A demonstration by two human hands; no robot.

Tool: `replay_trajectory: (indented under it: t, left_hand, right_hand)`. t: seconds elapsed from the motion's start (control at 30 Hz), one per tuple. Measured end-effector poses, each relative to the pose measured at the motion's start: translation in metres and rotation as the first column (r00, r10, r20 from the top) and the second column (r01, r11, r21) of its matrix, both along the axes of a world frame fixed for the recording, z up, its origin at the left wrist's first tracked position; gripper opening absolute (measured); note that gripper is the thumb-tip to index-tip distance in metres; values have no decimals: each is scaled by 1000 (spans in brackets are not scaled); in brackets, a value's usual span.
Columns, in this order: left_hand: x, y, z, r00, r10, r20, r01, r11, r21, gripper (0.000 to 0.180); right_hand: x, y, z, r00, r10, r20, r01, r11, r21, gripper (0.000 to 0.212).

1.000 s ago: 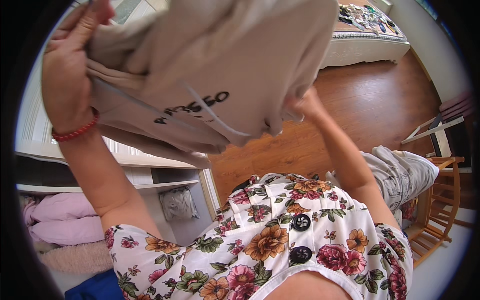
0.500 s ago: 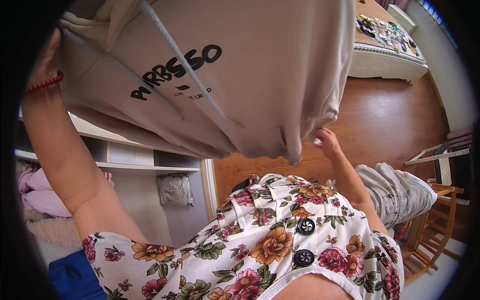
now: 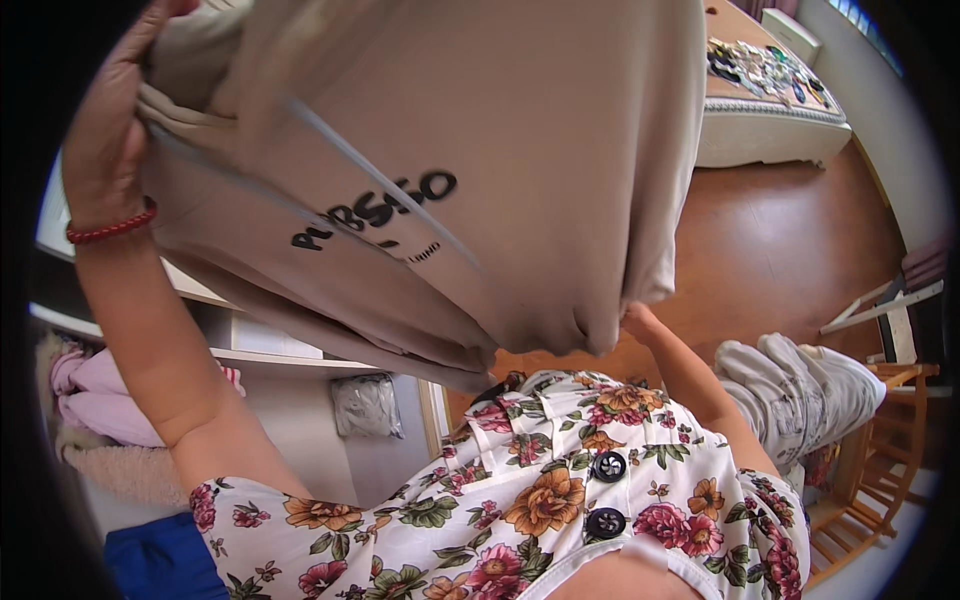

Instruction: The person takes several hoodies and a pink shirt from a crib, places each item onto a hanger, and hangs them inside a closet.

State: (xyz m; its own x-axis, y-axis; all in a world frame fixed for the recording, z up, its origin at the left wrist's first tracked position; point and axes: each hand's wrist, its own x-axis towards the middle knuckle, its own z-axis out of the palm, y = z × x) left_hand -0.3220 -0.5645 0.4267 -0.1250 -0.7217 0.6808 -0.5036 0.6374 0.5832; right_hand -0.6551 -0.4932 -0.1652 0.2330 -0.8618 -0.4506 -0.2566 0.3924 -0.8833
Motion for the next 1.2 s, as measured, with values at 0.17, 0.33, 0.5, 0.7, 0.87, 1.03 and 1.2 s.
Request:
replay_trajectory:
  t: [0.17, 0.33, 0.5, 0.7, 0.87, 1.03, 1.2]
  left_hand:
    - [-11, 14, -11, 986, 11, 166, -19, 999, 49, 22]
    - [-6, 12, -37, 998, 11, 65, -18, 995, 99, 22]
    - [-14, 25, -51, 992, -41, 117, 27, 993, 117, 21]
    - [-26, 23, -81, 964, -88, 249, 29, 973, 231, 10]
    - [-34, 31, -91, 969, -230, 87, 175, 894, 413, 11]
    - [-21, 36, -114, 969, -248, -21, 232, 869, 437, 19]
    - [-6, 50, -148, 979, -180, -92, 202, 864, 462, 20]
  right_hand:
    - [-46, -17, -7, 793, -592, 143, 605, 738, -298, 28]
    - [-46, -23, 71, 894, 401, -199, -360, 908, 213, 25]
    - [-73, -85, 140, 912, -322, 255, 408, 783, -470, 11]
    - [-2, -75, 368, 782, 337, 524, 68, 789, -610, 49]
    - [18, -55, 409, 731, 654, 193, -483, 696, -531, 64]
    - [34, -36, 410, 713, 691, 115, -565, 665, -489, 67]
    - [47, -29, 415, 772, 636, -5, -512, 618, -597, 78]
